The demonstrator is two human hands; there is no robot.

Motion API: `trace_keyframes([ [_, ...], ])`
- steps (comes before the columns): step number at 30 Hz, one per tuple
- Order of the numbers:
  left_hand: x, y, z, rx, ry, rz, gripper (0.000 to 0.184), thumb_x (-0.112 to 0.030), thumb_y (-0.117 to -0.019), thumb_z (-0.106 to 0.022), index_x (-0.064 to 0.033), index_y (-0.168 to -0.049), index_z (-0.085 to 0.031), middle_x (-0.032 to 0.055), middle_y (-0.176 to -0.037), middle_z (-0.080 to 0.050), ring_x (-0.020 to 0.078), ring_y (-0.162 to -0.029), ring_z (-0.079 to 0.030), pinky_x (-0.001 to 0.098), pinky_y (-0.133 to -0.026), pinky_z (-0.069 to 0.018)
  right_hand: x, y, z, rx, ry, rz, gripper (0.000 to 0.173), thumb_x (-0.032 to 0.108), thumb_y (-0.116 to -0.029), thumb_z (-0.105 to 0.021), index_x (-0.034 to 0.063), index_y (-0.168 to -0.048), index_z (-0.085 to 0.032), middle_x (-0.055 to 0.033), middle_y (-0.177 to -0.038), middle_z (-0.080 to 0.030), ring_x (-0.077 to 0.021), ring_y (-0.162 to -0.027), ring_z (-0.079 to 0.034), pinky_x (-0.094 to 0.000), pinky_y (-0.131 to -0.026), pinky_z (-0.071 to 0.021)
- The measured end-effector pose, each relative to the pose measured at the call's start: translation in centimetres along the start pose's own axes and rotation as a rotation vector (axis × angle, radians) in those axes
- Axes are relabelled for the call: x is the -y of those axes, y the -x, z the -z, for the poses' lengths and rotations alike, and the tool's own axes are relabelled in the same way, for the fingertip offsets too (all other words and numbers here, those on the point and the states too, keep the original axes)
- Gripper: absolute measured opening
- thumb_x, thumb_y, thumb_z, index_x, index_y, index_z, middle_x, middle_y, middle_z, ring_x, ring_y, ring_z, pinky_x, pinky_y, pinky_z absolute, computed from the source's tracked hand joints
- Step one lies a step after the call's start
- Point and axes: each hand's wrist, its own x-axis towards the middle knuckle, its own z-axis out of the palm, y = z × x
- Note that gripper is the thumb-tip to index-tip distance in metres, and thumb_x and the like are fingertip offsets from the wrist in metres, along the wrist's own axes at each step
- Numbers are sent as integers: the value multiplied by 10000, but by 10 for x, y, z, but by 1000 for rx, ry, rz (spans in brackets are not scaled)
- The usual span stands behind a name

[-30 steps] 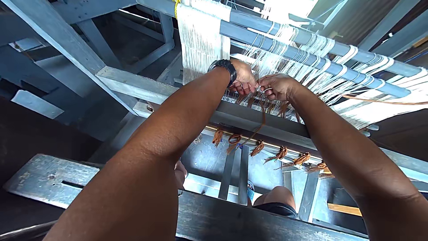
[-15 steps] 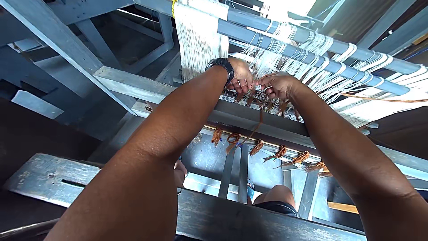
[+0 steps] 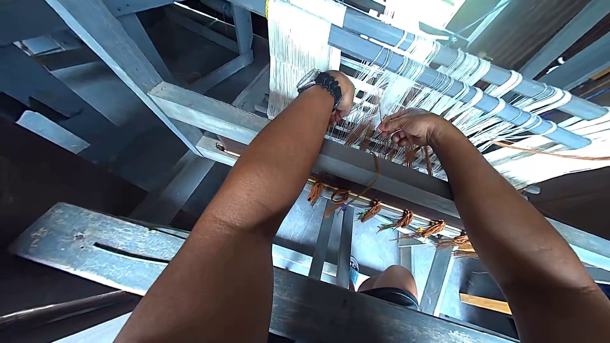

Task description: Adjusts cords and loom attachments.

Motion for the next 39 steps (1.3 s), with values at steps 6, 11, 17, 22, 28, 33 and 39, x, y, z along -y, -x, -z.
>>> trace_keyframes([
  [6, 9, 6, 2, -11, -13, -12, 218, -229, -932, -719, -28, -848, -700, 75, -767, -684, 185, -666, -654, 378, -682, -557, -2, 0, -4, 112, 20, 73, 116, 146, -1024, -602, 79, -1077, -680, -45, -882, -692, -63, -532, -516, -188, -458, -404],
  [11, 12, 18, -4, -33, -96, -16, 268, -253, -886, -785, -2, -842, -705, 142, -834, -687, 267, -780, -670, 478, -734, -536, 1, 4, -15, 171, 251, 119, 135, 159, -1036, -601, 80, -1045, -711, -52, -856, -704, -87, -530, -528, -217, -455, -409],
  [17, 37, 35, -8, 60, 128, -39, 246, -287, -962, -693, -46, -1000, -724, 97, -912, -735, 220, -805, -700, 442, -746, -562, 17, 20, -22, -34, 518, 148, 251, 303, -1044, -613, 84, -1129, -704, -76, -768, -651, -138, -538, -532, -310, -513, -467],
  [22, 57, 68, -8, -13, 542, -114, 232, -250, -1041, -568, -140, -1081, -769, 26, -924, -767, 127, -705, -671, 314, -635, -528, 30, 37, -14, 19, 265, 534, 205, 186, -1057, -569, 62, -1171, -686, -55, -941, -718, -109, -562, -567, -287, -521, -497],
  [28, 61, 93, -22, -54, 1039, -300, 199, -175, -1048, -559, -43, -1074, -705, 63, -804, -727, 96, -557, -621, 221, -502, -502, 41, 81, -34, 319, 263, 673, 283, 59, -1058, -474, 69, -1268, -663, -99, -1072, -700, -158, -674, -673, -340, -627, -611],
  [33, 44, 129, -36, -45, 1225, -373, 239, -196, -1089, -513, -20, -1101, -674, 90, -843, -732, 142, -635, -694, 265, -559, -582, 22, 109, -51, 226, 366, 910, 269, 47, -991, -541, 64, -1217, -687, -33, -841, -652, -88, -669, -555, -280, -634, -486],
  [39, 32, 173, -51, -12, 1242, -507, 293, -191, -1104, -475, -6, -1033, -691, 116, -844, -741, 167, -642, -717, 291, -570, -611, -14, 152, -70, -23, 499, 1132, 110, 124, -912, -654, 139, -947, -757, -28, -1210, -661, -160, -1165, -602, -409, -988, -516],
])
